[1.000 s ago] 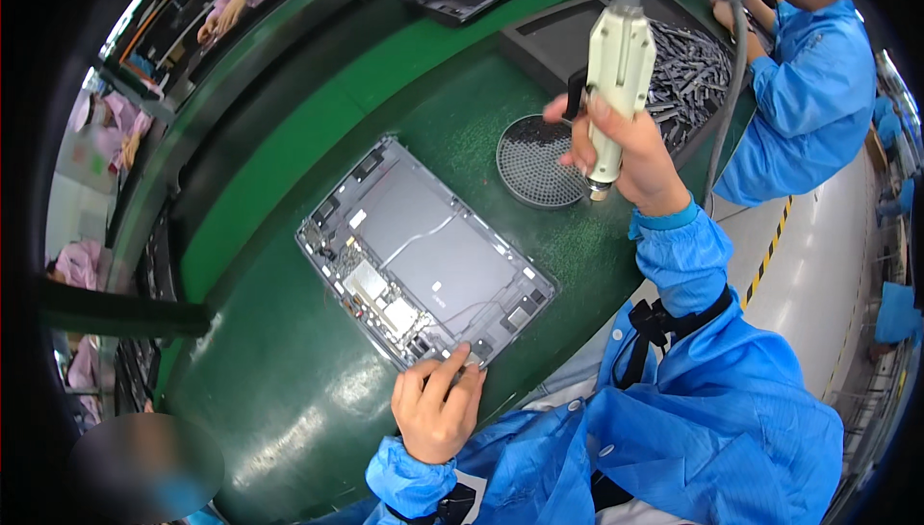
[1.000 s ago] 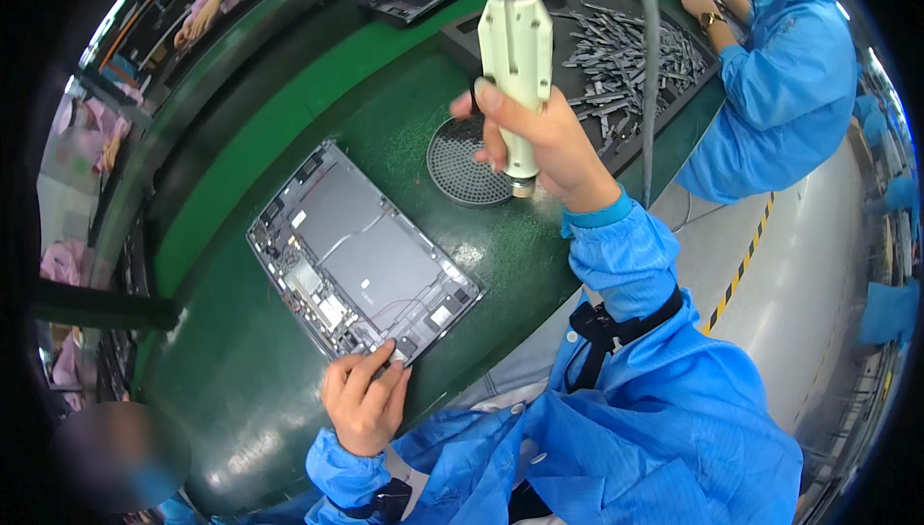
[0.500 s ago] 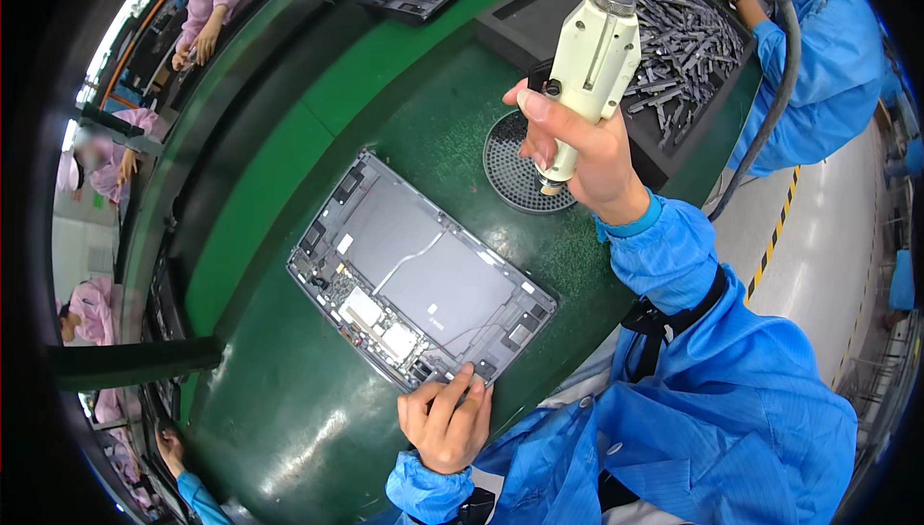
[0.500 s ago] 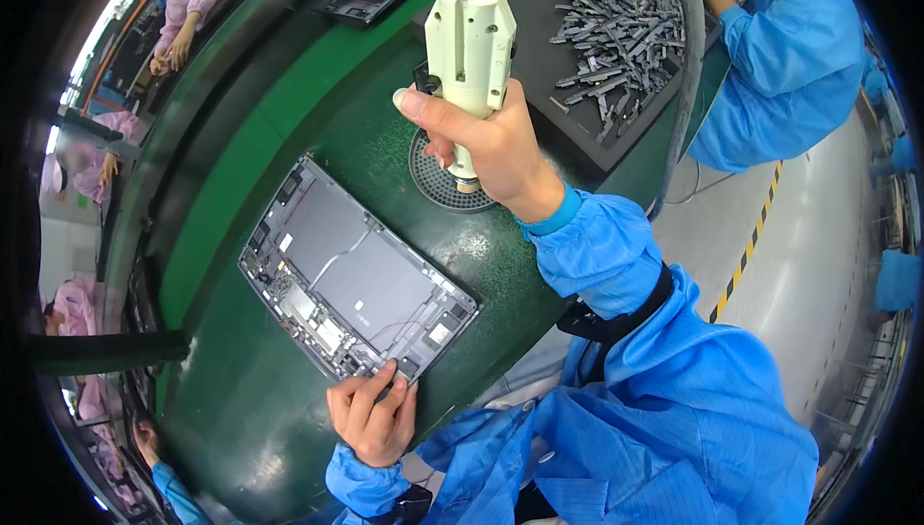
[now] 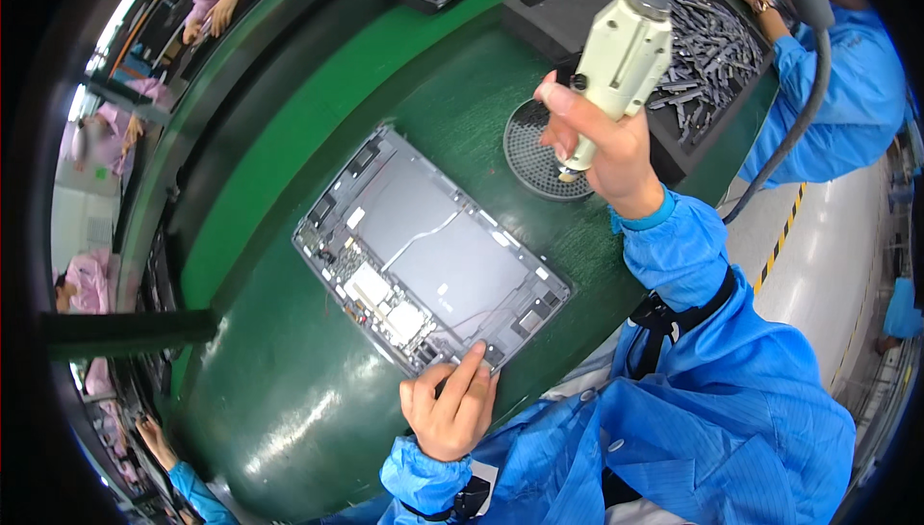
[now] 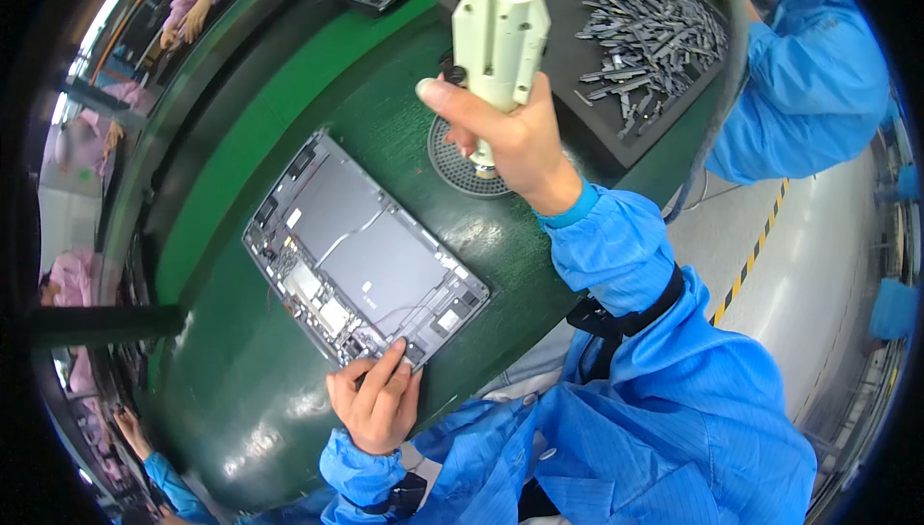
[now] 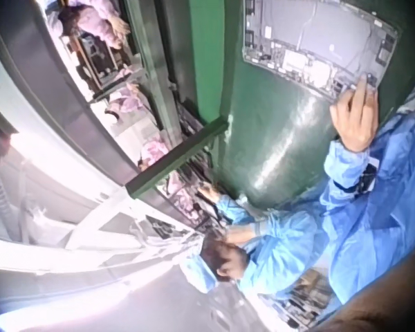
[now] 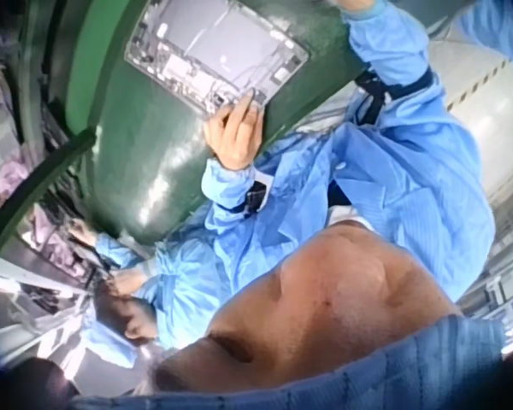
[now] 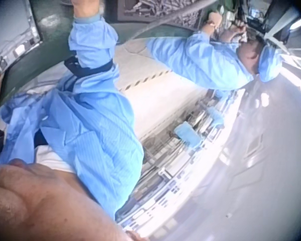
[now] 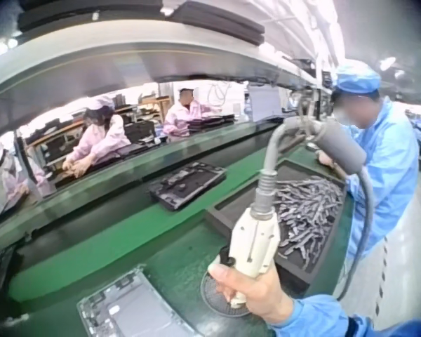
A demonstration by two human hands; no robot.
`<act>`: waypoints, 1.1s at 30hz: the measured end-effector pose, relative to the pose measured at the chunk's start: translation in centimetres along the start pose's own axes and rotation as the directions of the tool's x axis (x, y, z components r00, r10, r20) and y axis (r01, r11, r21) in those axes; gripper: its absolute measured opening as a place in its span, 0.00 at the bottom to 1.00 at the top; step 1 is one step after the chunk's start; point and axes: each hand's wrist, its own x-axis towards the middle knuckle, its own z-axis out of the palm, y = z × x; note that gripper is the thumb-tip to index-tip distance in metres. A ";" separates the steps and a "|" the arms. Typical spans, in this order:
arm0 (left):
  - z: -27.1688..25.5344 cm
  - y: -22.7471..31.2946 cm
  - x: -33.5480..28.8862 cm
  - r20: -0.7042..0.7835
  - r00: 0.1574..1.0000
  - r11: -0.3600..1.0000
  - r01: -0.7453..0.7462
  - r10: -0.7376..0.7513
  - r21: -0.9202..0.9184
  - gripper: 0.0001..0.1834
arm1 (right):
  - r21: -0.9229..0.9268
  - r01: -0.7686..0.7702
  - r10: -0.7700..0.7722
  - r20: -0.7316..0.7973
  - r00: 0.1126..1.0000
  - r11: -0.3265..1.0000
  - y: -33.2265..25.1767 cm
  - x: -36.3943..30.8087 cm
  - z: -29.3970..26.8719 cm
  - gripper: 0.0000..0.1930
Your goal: Assembling internal components, wiring, and screws into tablet housings on an electronics production line.
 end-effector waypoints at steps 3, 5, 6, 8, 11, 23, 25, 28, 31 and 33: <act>0.2 -0.4 -0.1 -0.031 0.999 1.000 -0.012 0.012 -0.005 0.16 | -0.013 0.076 -0.076 -0.009 0.997 0.997 1.1 0.0 -0.1 0.13; 0.7 -0.8 0.0 -0.070 0.997 0.999 -0.036 0.033 -0.037 0.16 | 0.090 0.157 -0.158 0.003 0.987 0.984 0.6 0.3 -1.3 0.13; 0.7 -0.8 -0.2 -0.091 0.996 0.999 -0.030 0.028 -0.020 0.16 | 0.132 0.121 -0.128 0.049 0.991 0.984 -0.6 0.1 -0.9 0.17; 0.7 -0.4 -0.3 -0.113 0.994 1.000 0.009 -0.009 0.007 0.16 | 0.253 0.030 -0.065 0.134 0.989 0.967 -2.6 -1.3 -0.6 0.21; 0.7 -0.8 -0.5 -0.121 0.993 1.000 0.016 -0.015 0.013 0.15 | 0.336 -0.112 -0.052 0.445 0.894 0.935 -3.7 -4.6 1.7 0.26; 0.2 -1.3 -0.5 -0.124 0.977 0.935 0.124 -0.174 -0.331 0.09 | 0.208 -0.217 0.006 0.711 0.704 0.954 -2.4 -7.8 5.6 0.27; -0.1 -1.4 -0.5 -0.107 0.974 0.931 0.152 -0.197 -0.331 0.10 | 0.202 -0.204 0.002 0.706 0.708 0.958 -2.3 -7.8 5.7 0.27; -0.9 -0.9 0.1 -0.027 0.953 0.891 0.272 -0.302 -0.364 0.10 | 0.192 -0.179 -0.005 0.695 0.719 0.965 -2.2 -7.8 5.8 0.27; -1.9 -0.3 1.0 0.096 0.895 0.811 0.436 -0.435 -0.389 0.11 | 0.193 -0.169 -0.012 0.690 0.723 0.967 -2.2 -7.6 5.7 0.27; -2.0 -0.1 1.3 0.152 0.860 0.776 0.506 -0.487 -0.378 0.11 | 0.204 -0.166 -0.021 0.689 0.724 0.965 -2.2 -7.4 5.5 0.27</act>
